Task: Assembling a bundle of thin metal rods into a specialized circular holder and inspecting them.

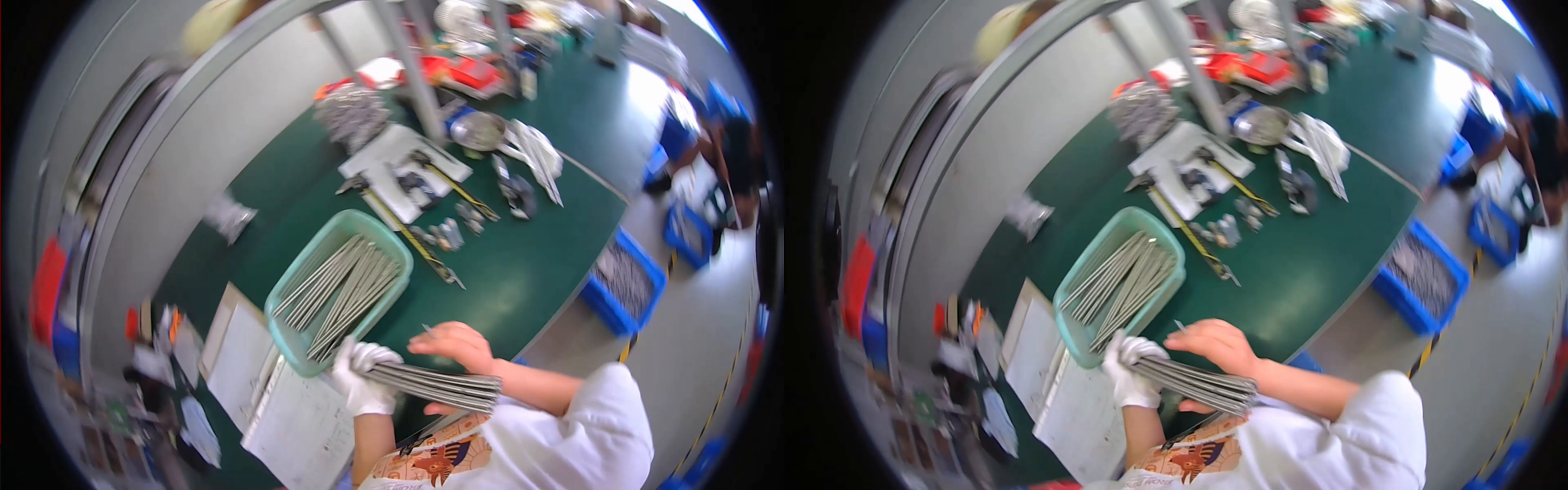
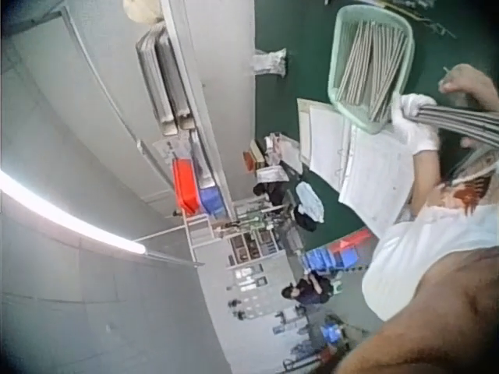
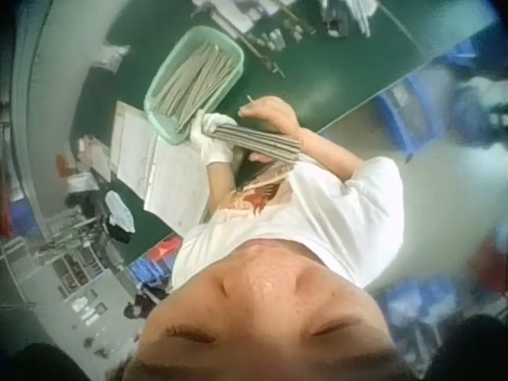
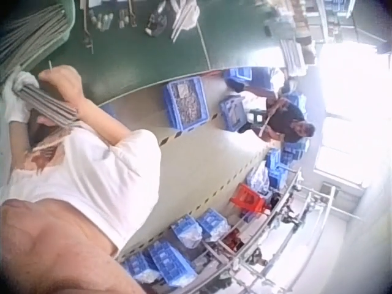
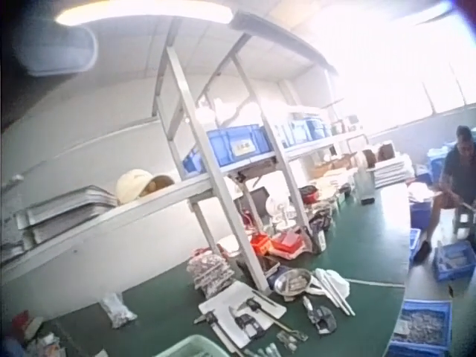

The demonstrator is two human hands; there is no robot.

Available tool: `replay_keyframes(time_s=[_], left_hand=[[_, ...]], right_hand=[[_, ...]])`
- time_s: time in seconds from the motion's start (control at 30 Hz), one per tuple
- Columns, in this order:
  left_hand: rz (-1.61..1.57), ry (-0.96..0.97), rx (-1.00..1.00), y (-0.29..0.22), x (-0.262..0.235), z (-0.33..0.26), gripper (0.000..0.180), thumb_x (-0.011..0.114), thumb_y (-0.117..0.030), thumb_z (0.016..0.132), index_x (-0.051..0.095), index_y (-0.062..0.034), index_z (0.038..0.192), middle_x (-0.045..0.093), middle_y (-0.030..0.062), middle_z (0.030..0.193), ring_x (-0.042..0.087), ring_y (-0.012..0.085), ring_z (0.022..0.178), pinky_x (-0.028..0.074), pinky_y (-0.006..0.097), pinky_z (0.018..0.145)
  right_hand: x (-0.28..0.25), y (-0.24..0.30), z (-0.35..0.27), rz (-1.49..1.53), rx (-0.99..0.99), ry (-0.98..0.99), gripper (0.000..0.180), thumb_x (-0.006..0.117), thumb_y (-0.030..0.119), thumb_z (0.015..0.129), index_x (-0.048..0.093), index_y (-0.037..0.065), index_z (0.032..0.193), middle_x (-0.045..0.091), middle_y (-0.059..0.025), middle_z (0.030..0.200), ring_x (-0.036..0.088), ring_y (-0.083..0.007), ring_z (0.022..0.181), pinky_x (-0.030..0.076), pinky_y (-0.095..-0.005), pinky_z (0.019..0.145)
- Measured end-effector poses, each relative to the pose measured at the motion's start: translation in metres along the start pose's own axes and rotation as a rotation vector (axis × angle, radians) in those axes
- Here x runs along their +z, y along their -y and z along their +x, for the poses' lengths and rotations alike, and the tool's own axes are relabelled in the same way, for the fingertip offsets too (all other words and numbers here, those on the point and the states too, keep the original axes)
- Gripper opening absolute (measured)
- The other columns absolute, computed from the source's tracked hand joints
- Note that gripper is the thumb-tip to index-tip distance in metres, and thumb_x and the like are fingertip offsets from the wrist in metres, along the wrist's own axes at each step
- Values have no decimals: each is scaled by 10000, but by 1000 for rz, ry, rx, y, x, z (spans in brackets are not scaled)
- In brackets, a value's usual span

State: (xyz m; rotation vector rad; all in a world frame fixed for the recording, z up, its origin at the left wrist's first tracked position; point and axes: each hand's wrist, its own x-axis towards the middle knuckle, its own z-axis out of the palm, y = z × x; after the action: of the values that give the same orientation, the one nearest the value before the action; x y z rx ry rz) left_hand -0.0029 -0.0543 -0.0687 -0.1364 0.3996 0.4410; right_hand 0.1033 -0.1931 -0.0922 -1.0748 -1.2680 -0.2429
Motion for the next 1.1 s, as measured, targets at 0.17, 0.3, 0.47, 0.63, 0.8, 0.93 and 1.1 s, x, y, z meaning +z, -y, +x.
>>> replay_keyframes(time_s=[0.17, 0.3, 0.47, 0.63, 0.8, 0.93, 1.1], left_hand=[[-122, -88, -87, 6, -11, 2, 378, 499, -207, 861, 349, -169, 516, 340, -22, 446, 382, 148, 430, 398, 307, 527], [-198, -107, -177, 36, -31, 10, 299, 571, -166, 817, 421, -144, 560, 440, -20, 503, 458, 146, 491, 426, 311, 556], [-299, -132, -150, 40, -60, 20, 239, 583, -185, 812, 478, -123, 607, 519, -9, 575, 560, 175, 604, 469, 321, 591], [-443, 66, -271, 36, -83, 28, 212, 616, -302, 789, 527, -125, 713, 609, 44, 753, 591, 181, 687, 501, 326, 657], [389, 17, -258, -23, -49, -71, 416, 523, -423, 838, 528, -22, 945, 572, 87, 824, 562, 207, 763, 478, 301, 689], [1286, 101, 495, -48, 9, -110, 430, 618, -331, 784, 510, 2, 1032, 566, 117, 930, 574, 225, 864, 460, 315, 750], [2171, 382, 1277, -45, 72, -74, 604, 761, -280, 607, 524, -6, 1091, 507, 180, 1050, 532, 335, 951, 440, 388, 819]], right_hand=[[14, 10, 16, 247, -33, 130, 382, 681, 239, 683, 562, 12, 967, 635, -133, 813, 627, -276, 743, 484, -382, 689], [21, 40, 47, 399, -155, 137, 144, 623, 91, 815, 578, -46, 822, 576, -146, 712, 574, -233, 648, 482, -358, 590], [20, 0, 49, 499, 3, 624, 392, 752, 223, 722, 549, -40, 929, 581, -149, 734, 583, -245, 643, 488, -394, 586], [59, 3, 66, 498, 442, 500, 188, 708, 128, 689, 558, 43, 616, 571, -65, 577, 534, -168, 521, 427, -278, 512], [88, 1, 95, 550, 656, 514, 158, 712, 13, 711, 572, 33, 641, 534, -1, 577, 462, -62, 503, 365, -218, 454], [89, -8, 100, 452, 531, 574, 154, 695, 2, 719, 564, 23, 641, 537, -21, 582, 466, -76, 507, 357, -234, 460], [89, 3, 96, 486, 531, 602, 174, 707, 98, 705, 554, 40, 646, 545, -22, 562, 497, -99, 489, 389, -256, 465]])
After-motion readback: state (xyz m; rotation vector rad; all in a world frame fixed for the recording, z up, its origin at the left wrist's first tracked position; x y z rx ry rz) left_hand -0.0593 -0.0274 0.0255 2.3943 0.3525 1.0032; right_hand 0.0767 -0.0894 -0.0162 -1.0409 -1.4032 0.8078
